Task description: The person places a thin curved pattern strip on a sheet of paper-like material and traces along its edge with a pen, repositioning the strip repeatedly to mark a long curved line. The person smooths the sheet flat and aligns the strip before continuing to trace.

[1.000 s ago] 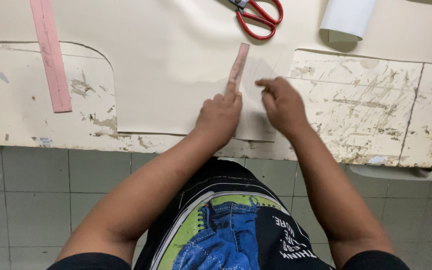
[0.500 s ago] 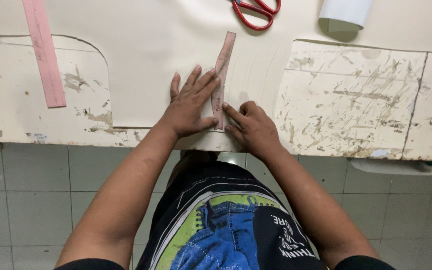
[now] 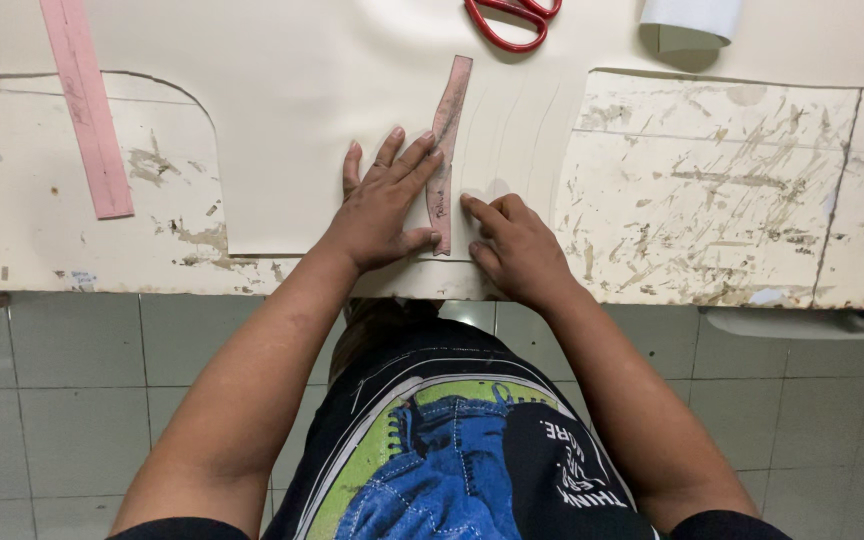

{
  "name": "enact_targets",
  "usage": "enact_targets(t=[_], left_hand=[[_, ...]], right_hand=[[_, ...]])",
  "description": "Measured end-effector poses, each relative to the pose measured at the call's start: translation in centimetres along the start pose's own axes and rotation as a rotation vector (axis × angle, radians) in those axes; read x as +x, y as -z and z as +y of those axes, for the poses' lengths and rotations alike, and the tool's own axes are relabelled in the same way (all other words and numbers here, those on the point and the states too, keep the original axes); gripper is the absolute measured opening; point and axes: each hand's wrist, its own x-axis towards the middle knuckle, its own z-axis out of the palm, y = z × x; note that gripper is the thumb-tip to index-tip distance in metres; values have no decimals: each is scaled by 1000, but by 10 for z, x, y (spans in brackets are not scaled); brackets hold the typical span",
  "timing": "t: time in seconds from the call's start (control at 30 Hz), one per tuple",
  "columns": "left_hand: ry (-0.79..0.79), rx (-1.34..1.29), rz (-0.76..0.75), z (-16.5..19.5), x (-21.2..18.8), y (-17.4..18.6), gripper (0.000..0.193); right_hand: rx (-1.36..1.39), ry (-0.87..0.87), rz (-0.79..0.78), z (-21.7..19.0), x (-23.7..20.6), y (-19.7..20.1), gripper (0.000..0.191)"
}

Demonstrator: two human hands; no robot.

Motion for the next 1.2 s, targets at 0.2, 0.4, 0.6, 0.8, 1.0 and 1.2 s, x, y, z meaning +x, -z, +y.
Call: enact_targets(t=[0.2, 0.4, 0.6, 0.8, 1.0, 1.2], left_hand=[[4, 17, 2, 2, 1, 0, 107], [3, 19, -12, 2, 0, 3, 105], [-1, 25, -17, 0, 1, 3, 105], [-25, 32, -13, -4, 0, -1, 105], [-3, 64, -53, 5, 1, 8, 107], [127, 186, -192, 31, 0, 23, 96]], right_hand=[[-52, 2, -10, 0, 1, -2, 56], [-116, 42, 13, 1, 0, -7, 57], [-145, 74, 32, 0, -2, -8, 56], [-151, 79, 44, -1, -2, -9, 54], [-150, 76, 40, -1, -2, -10, 56], [79, 72, 122, 3, 9, 16, 34]])
